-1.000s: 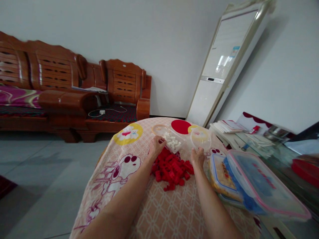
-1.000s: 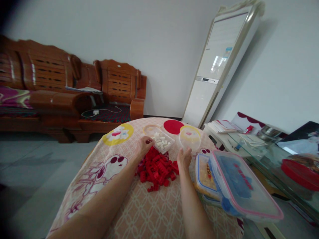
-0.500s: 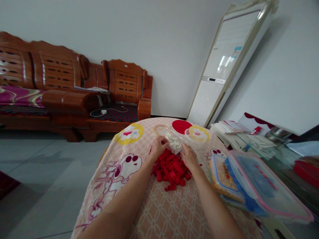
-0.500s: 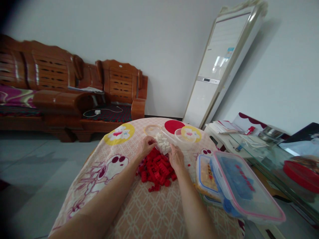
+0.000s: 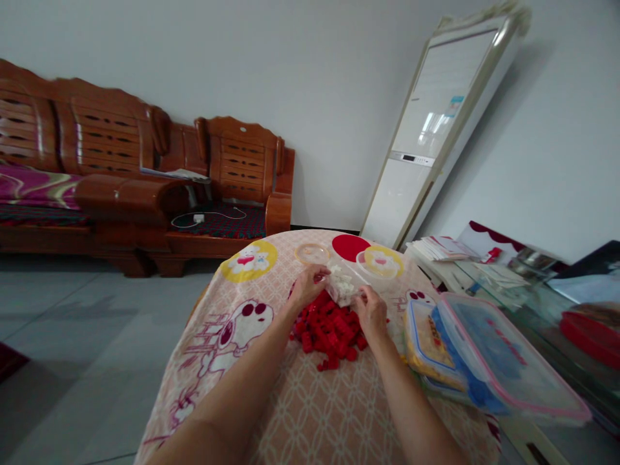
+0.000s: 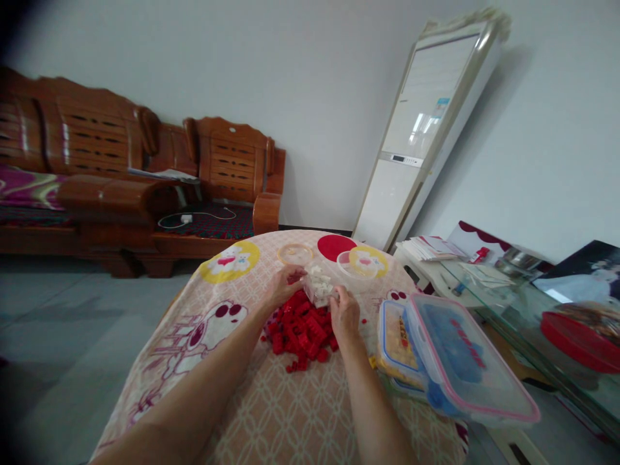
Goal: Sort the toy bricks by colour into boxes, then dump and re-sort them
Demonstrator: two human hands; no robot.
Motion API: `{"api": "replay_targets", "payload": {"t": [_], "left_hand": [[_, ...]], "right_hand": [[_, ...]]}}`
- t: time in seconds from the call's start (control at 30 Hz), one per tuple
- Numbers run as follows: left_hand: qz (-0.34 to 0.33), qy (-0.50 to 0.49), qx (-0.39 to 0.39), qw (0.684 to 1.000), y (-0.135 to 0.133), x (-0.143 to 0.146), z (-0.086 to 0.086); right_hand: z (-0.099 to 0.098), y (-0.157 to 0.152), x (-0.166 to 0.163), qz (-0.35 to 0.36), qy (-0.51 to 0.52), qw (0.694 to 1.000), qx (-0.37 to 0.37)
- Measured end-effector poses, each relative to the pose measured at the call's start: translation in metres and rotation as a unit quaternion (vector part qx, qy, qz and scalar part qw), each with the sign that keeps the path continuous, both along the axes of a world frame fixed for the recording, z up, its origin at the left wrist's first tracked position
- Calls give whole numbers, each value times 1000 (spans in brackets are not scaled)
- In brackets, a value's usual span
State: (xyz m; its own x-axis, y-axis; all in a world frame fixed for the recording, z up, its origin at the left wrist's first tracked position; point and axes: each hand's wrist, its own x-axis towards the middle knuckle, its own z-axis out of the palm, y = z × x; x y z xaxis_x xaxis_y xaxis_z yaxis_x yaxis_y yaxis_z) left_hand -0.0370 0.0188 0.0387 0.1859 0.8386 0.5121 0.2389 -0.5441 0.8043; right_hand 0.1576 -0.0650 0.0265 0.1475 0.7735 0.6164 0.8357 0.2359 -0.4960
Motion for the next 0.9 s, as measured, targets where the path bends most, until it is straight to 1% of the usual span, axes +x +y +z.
{"api": "replay_targets", "payload": {"t": [0.07,0.13,0.17,0.2,0.23,0.3,0.37,0.4,0.43,0.5,0.57,0.67,0.73,0.8,0.9], "left_hand": [[40,5,3,999,-6,-4,7],[77,38,-14,996,-15,-11,15],[79,68,-27,994,-21,-16,19],[68,107,-39,991,-28,-22,22],[38,151,-50,987,-35,-27,25],[-57,227,-68,970,-49,-37,28],[-151,267,-64,950,-63,-42,28],[-181,279,-51,942,-69,-42,26],[-195,289,-32,937,-73,-39,23],[-188,306,9,933,-79,-30,15],[-167,309,44,935,-80,-15,3],[-149,292,95,940,-71,12,-17],[-144,287,130,938,-62,31,-27],[-139,294,141,935,-52,50,-32],[-143,321,139,926,-46,70,-31]], "right_hand": [[4,-9,0,-9,40,999,23],[7,-19,-1,-16,78,996,39],[9,-25,-1,-18,95,994,45],[10,-31,-2,-18,110,993,50],[12,-36,-2,-15,123,991,55],[16,-47,-4,-10,145,987,70],[22,-56,-6,-6,162,983,81],[25,-61,-6,-3,172,982,84],[28,-65,-7,2,182,980,84],[34,-72,-8,13,198,977,81],[37,-78,-9,19,209,975,77],[37,-83,-8,12,210,974,83],[35,-85,-7,8,204,975,92],[35,-87,-6,10,198,975,97],[35,-90,-6,13,194,976,102]]}}
